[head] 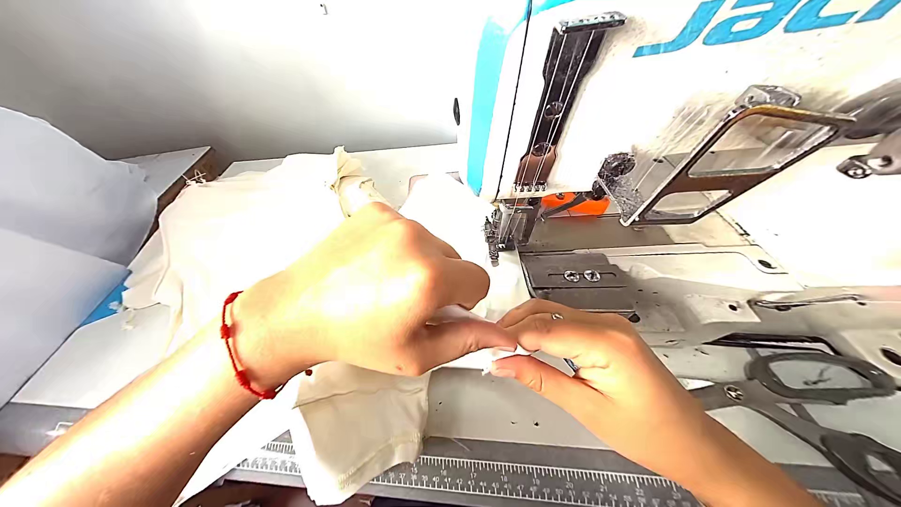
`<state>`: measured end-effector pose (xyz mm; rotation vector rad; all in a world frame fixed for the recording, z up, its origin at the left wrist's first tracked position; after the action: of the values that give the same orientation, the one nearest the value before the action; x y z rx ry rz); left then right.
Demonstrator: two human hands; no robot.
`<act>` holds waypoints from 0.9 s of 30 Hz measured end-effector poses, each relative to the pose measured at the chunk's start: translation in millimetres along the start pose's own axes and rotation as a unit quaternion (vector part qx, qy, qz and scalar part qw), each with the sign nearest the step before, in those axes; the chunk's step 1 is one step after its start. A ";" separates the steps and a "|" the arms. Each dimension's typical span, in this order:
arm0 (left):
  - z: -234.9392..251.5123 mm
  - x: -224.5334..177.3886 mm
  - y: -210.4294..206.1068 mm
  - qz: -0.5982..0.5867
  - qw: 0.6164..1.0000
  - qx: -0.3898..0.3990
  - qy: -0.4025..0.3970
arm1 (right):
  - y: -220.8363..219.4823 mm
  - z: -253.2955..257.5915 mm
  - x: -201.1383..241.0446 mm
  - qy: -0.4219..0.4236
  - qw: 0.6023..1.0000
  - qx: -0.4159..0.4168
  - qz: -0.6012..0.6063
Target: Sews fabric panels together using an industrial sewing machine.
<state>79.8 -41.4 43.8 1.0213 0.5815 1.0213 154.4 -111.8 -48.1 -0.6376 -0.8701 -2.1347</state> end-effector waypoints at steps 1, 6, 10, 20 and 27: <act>-0.3 1.6 -1.5 -0.007 1.000 0.002 0.002 | -0.8 -0.4 0.1 0.002 1.000 0.001 0.003; -0.2 0.3 -5.1 -0.024 1.000 -0.003 -0.003 | -1.6 -2.0 -0.9 -0.004 1.000 0.004 0.013; 0.3 -4.4 -7.2 -0.026 1.000 -0.010 -0.012 | -2.0 -1.1 0.2 0.005 1.000 0.004 0.011; 0.5 10.8 -11.5 0.014 0.997 -0.074 0.015 | 21.1 43.6 8.5 -0.125 0.976 -0.044 0.175; -23.7 -16.5 -27.4 0.098 0.992 -0.076 0.033 | 5.1 -11.1 29.4 -0.028 0.997 -0.064 0.023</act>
<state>64.9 -50.6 8.0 0.9252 0.4557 1.2562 138.7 -135.6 -33.9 -0.7780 -0.7455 -2.1521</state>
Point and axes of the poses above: each hand's wrist, its own z-axis towards the middle knuckle, its own y-axis out of the back of the hand, x = y × z, the point moved 10 cm from there along z, towards the middle knuckle
